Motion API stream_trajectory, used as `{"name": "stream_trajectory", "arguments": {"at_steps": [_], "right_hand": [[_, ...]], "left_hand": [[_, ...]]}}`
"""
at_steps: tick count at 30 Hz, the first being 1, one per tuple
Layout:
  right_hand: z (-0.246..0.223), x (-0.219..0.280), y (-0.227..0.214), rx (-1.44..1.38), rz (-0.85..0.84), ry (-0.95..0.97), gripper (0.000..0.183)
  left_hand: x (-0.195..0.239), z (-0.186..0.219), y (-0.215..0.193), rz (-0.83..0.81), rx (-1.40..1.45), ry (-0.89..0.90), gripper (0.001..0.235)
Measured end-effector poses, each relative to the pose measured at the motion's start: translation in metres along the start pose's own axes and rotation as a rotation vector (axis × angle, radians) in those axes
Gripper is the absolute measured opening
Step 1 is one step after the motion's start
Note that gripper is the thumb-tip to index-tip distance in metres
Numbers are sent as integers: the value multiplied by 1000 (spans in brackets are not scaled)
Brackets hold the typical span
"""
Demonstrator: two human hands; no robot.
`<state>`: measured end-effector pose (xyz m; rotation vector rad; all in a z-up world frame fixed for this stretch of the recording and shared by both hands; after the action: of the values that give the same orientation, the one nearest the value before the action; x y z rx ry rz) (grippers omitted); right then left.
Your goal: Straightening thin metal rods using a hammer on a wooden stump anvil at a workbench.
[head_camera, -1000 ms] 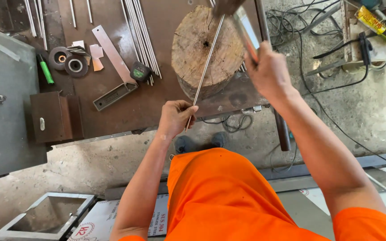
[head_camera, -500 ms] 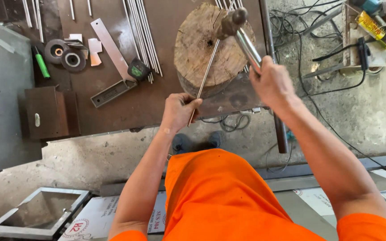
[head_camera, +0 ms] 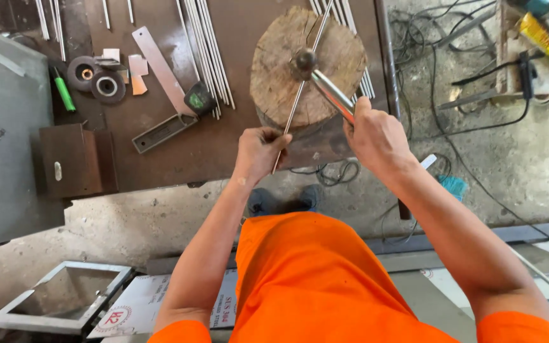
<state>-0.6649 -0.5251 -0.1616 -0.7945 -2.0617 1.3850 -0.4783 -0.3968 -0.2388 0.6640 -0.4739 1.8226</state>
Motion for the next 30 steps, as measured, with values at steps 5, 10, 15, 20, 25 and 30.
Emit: {"name": "stream_trajectory", "arguments": {"at_steps": [5, 10, 15, 20, 25, 30], "right_hand": [[4, 8, 9, -52, 22, 13, 29], [4, 14, -3, -391, -80, 268, 26], [-49, 26, -113, -346, 322, -69, 24], [9, 23, -53, -309, 496, -55, 35], [-11, 12, -45, -25, 220, -97, 34], [-9, 36, -43, -338, 172, 147, 33]], "left_hand": [[6, -29, -6, -133, 87, -33, 32], [-7, -27, -8, -62, 23, -34, 33], [-29, -16, -3, -79, 86, 28, 33], [-34, -14, 0, -89, 109, 26, 33], [-28, -6, -1, -17, 47, 63, 35], [-30, -13, 3, -71, 160, 32, 34]]}}
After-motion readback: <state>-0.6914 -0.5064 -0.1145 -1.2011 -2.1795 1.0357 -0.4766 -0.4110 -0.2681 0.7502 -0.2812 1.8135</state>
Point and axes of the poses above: each hand's wrist, its own x-axis away from the middle knuckle, its own y-axis out of the palm, z = x × y, the point moved 10 cm from there along -x, towards the middle knuckle, and after that the axes turned 10 degrees about -y, right-handed, at the moved point
